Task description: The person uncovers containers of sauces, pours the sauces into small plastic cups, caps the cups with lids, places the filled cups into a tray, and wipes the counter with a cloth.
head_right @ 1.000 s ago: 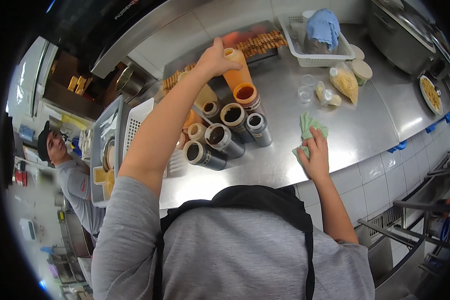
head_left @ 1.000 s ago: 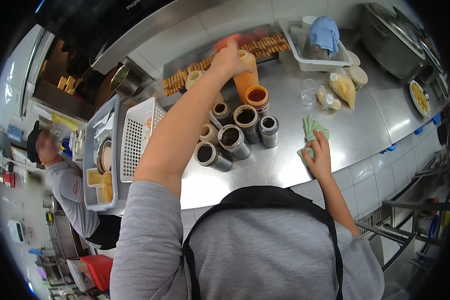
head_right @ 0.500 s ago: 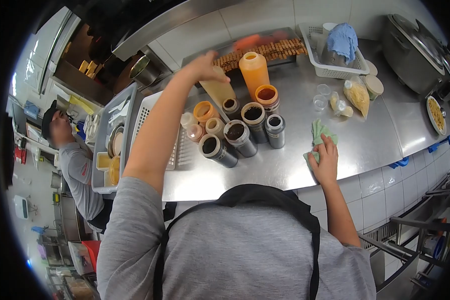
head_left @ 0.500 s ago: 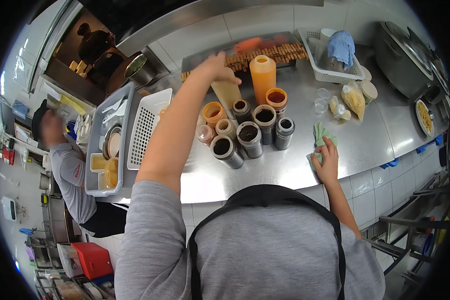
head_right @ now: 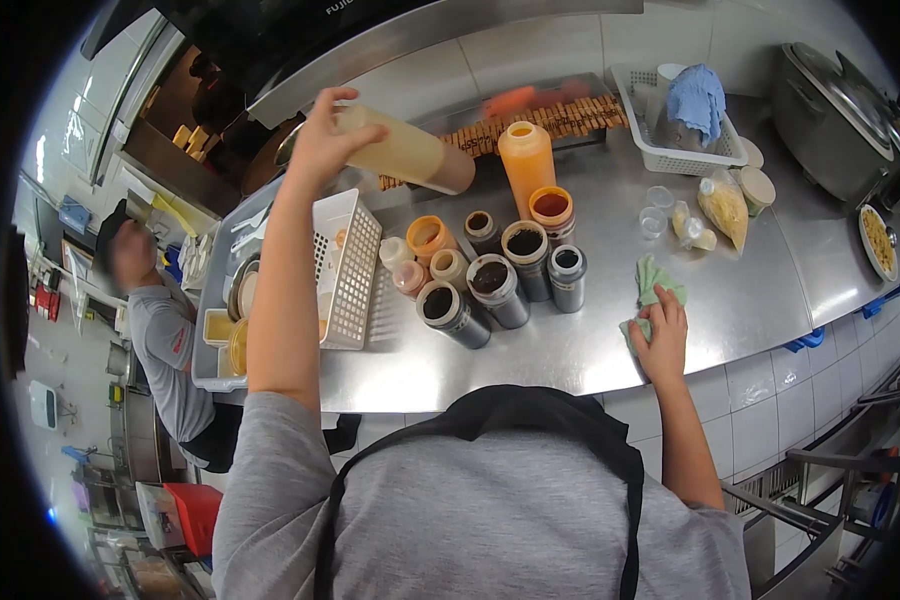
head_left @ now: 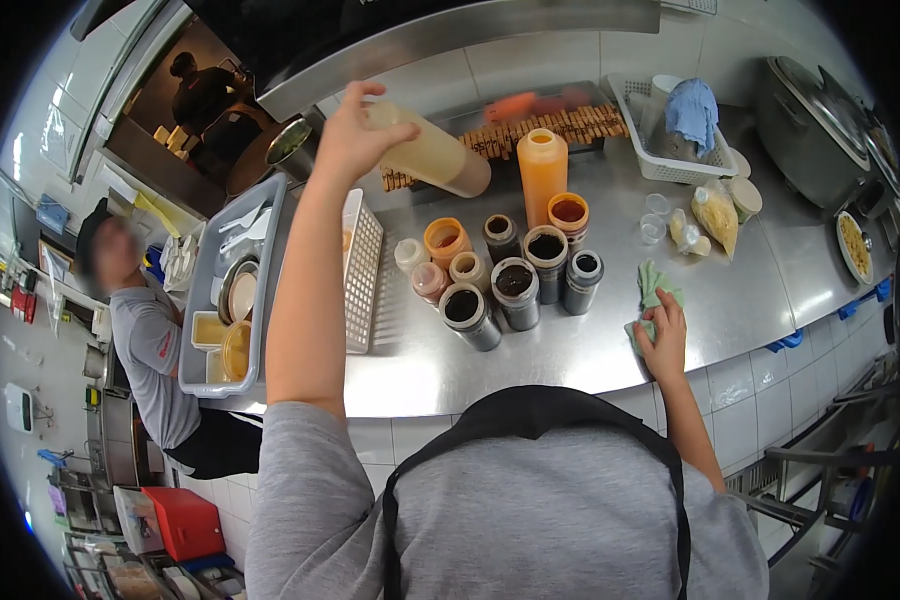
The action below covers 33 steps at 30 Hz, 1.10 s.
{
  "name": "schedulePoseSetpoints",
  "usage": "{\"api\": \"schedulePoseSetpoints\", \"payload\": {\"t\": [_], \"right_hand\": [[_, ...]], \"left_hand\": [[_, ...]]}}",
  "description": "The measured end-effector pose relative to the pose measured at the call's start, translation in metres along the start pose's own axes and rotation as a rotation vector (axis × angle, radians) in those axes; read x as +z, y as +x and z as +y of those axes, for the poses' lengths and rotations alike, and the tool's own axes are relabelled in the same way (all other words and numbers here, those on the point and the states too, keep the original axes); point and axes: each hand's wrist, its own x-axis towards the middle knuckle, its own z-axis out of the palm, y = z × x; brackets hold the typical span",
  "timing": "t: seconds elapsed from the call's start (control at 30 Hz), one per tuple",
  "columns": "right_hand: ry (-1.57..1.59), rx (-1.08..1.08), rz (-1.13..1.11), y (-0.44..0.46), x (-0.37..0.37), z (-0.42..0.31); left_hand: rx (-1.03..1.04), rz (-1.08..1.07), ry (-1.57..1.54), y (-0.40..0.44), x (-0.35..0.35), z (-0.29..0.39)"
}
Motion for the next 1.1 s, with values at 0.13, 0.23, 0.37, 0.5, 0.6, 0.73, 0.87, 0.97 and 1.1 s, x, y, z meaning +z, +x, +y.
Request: {"api": "schedulePoseSetpoints", "payload": {"t": [0.13,0.23,0.37,0.5,0.6,0.73,0.87,0.97,1.1], "right_hand": [[0.001,-0.011,0.005,0.002,0.001,0.000],[0.002,-0.017,0.008,0.002,0.002,0.003],[-0.001,-0.025,0.019,0.003,0.000,-0.001],[-0.036,-0.036,0.042,0.005,0.000,-0.001],[0.057,0.018,-0.014,0.015,-0.004,0.005],[0.271,0.022,0.097,0.043,-0.016,-0.016],[0.357,-0.100,0.032,0.064,-0.014,-0.044],[0.346,-0.186,-0.394,0.079,0.003,-0.037],[0.296,-0.241,0.009,0.152,-0.006,-0.019]], "left_hand": [[0.096,0.167,-0.157,-0.025,-0.048,0.011],[0.214,0.256,-0.051,-0.052,-0.101,0.031],[0.238,0.257,-0.003,-0.103,-0.140,0.058],[0.168,0.070,-0.001,-0.140,-0.133,0.042],[-0.055,-0.039,0.017,-0.163,-0.102,0.008],[-0.214,-0.048,0.016,-0.190,-0.054,-0.037],[-0.208,0.004,0.205,-0.206,-0.025,-0.068],[-0.211,0.116,0.170,-0.210,-0.027,-0.058],[-0.224,0.247,0.081,-0.225,-0.045,-0.037]]}}
